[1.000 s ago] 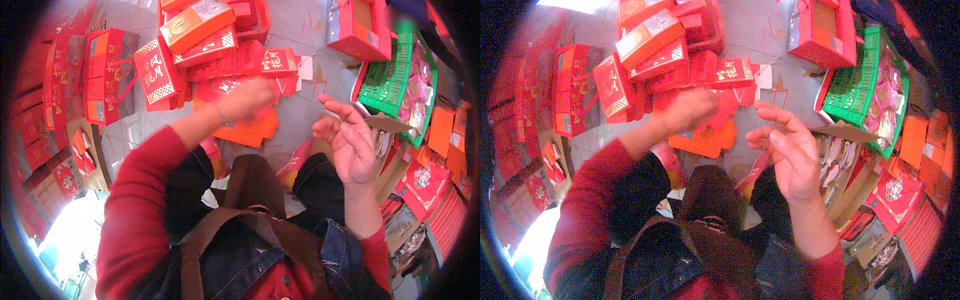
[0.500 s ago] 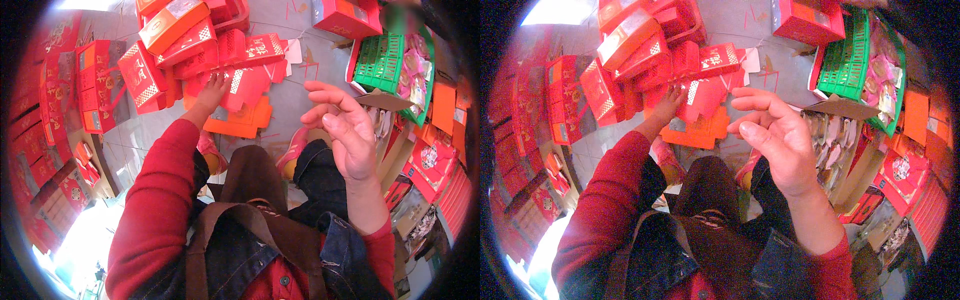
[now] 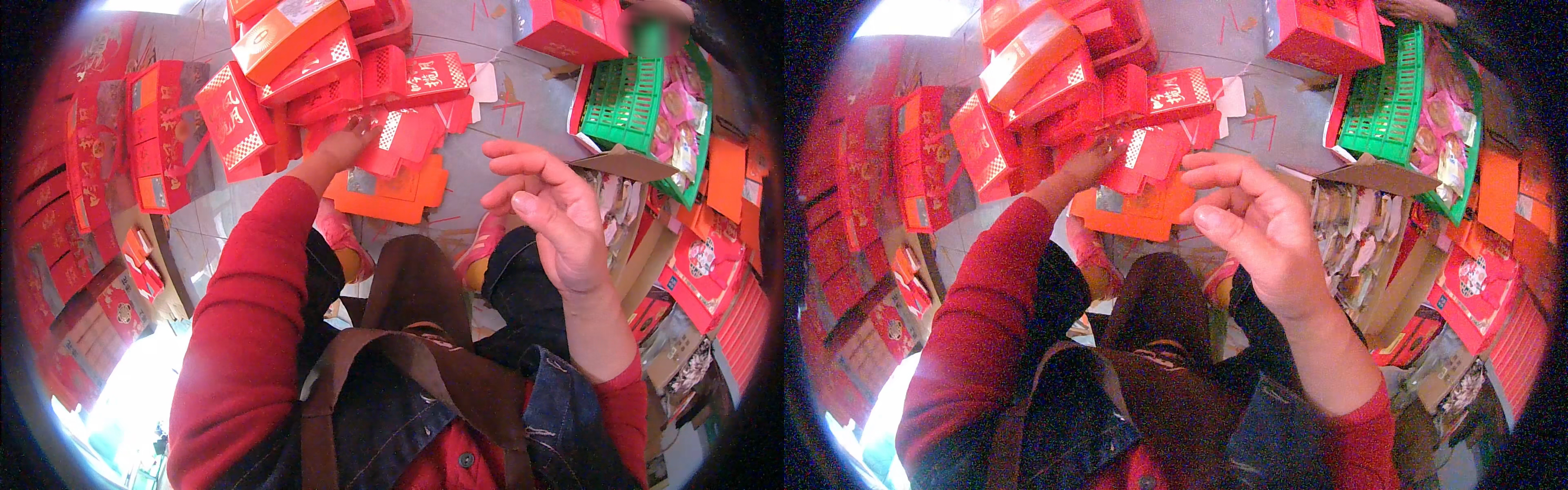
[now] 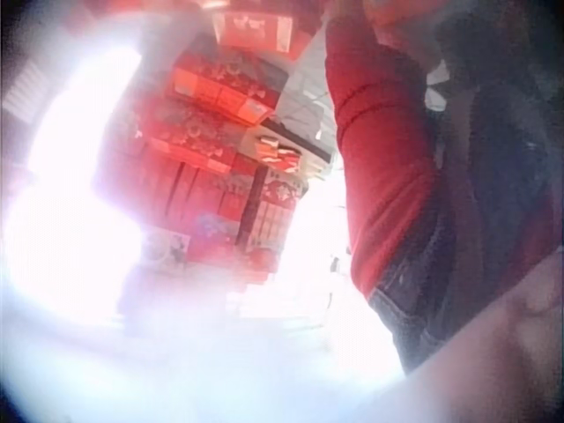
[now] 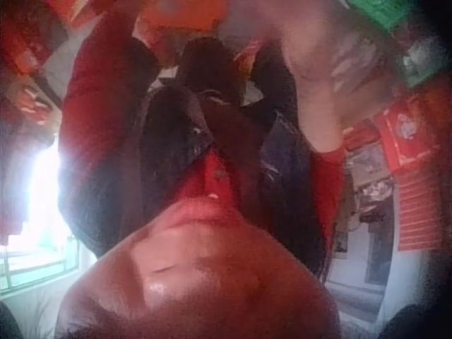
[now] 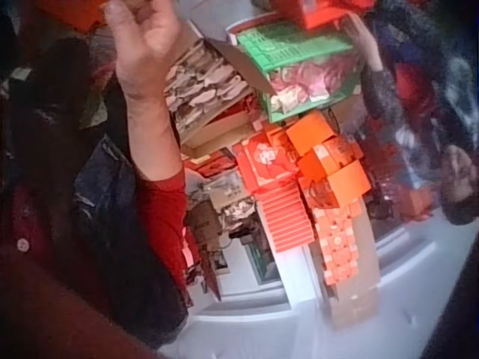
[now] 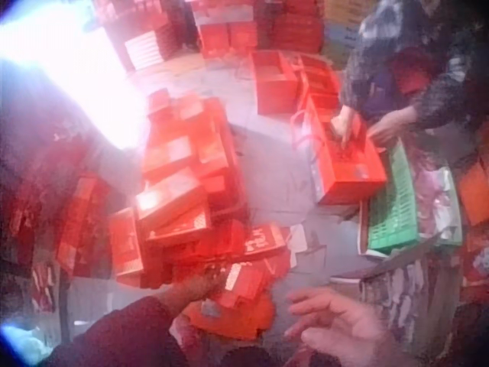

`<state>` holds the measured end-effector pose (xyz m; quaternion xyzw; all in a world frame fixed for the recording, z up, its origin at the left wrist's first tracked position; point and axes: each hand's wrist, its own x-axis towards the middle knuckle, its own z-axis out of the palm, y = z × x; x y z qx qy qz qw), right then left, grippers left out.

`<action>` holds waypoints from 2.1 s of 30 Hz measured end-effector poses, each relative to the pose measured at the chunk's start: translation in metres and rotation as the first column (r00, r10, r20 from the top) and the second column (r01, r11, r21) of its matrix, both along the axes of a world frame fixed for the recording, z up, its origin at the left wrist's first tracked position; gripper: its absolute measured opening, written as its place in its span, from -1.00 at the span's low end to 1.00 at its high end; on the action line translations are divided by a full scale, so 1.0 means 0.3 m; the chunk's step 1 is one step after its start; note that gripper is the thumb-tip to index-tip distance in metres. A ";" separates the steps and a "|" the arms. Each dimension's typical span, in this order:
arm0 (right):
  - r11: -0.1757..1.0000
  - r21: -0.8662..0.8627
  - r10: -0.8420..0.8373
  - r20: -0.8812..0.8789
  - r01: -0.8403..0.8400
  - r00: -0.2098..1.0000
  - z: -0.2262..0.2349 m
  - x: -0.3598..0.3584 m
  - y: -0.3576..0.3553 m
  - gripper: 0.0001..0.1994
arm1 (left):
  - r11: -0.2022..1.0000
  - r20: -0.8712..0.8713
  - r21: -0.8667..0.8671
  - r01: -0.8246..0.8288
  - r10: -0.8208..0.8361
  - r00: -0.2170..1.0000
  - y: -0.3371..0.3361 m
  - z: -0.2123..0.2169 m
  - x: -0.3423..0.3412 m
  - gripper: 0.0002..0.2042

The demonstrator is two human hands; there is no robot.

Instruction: The person sits on the floor and assembles red and orange cardboard boxes. They fold the flaps, insert white paper inserts, and close the boxes, stacking the finished ones nearby.

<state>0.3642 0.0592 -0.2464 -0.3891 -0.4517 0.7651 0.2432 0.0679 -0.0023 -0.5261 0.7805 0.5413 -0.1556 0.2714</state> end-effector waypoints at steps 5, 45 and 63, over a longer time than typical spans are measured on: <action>0.996 -0.086 -0.022 -0.056 0.017 0.998 0.008 -0.013 -0.002 -0.75 | 0.974 0.057 -0.077 -0.213 0.218 0.974 -0.009 -0.106 0.000 -0.17; 0.998 -0.066 -0.002 0.003 0.002 1.000 0.018 0.008 0.018 -0.68 | 0.762 -0.046 -0.077 -0.643 0.642 0.766 0.138 0.063 0.386 -0.56; 0.832 0.453 0.323 0.070 -0.319 0.944 0.158 -0.020 -0.152 -0.58 | 0.681 0.773 0.078 -0.728 0.420 0.475 -0.193 1.506 0.250 -0.79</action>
